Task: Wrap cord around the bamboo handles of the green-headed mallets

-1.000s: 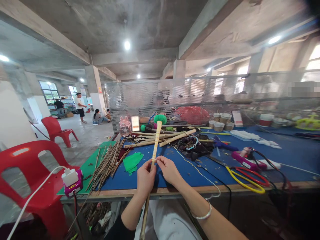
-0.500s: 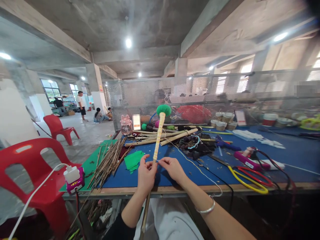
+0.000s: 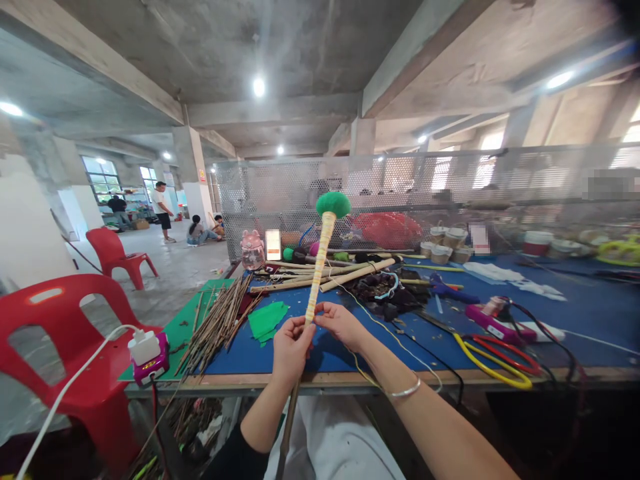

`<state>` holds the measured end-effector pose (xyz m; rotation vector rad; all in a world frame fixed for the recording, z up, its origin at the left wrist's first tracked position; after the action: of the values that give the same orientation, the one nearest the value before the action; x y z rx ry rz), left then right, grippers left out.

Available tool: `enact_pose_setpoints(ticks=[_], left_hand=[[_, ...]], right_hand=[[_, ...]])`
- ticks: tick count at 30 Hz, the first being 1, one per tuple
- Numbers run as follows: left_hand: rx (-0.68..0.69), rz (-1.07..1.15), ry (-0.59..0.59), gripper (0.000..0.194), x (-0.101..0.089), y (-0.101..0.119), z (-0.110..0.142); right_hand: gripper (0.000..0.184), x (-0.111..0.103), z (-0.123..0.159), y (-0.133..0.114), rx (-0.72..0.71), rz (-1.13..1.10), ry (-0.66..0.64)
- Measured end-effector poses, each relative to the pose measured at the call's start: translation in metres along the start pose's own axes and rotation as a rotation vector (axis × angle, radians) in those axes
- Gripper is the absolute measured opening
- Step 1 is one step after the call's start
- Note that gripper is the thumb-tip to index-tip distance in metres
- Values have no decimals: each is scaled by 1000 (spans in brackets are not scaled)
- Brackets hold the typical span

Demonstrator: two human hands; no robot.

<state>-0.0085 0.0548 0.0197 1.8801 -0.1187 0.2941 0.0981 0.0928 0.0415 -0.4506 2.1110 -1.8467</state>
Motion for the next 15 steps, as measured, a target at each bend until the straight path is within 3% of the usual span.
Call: enact_pose_setpoints(ticks=[6, 8, 12, 15], left_hand=[[-10, 109, 103, 48, -11, 3, -3], [-9, 113, 104, 51, -12, 3, -3], [-17, 105, 72, 49, -10, 1, -4], [-17, 102, 74, 48, -10, -1, -4]], right_hand=[[39, 2, 24, 10, 117, 164, -42], [39, 1, 34, 8, 91, 233, -17], [37, -10, 59, 2, 27, 412, 122], [36, -38, 86, 7, 72, 455, 335]])
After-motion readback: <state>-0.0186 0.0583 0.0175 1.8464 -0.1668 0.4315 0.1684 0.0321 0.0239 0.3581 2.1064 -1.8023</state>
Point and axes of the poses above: each hand's wrist, its own z-axis away from the middle knuckle, its own x-axis out of the palm, y = z × x, the point moved 7 cm from there along -z, towards the middle knuckle, and after that the axes turned 3 degrees about x, right-handed, at the moved point
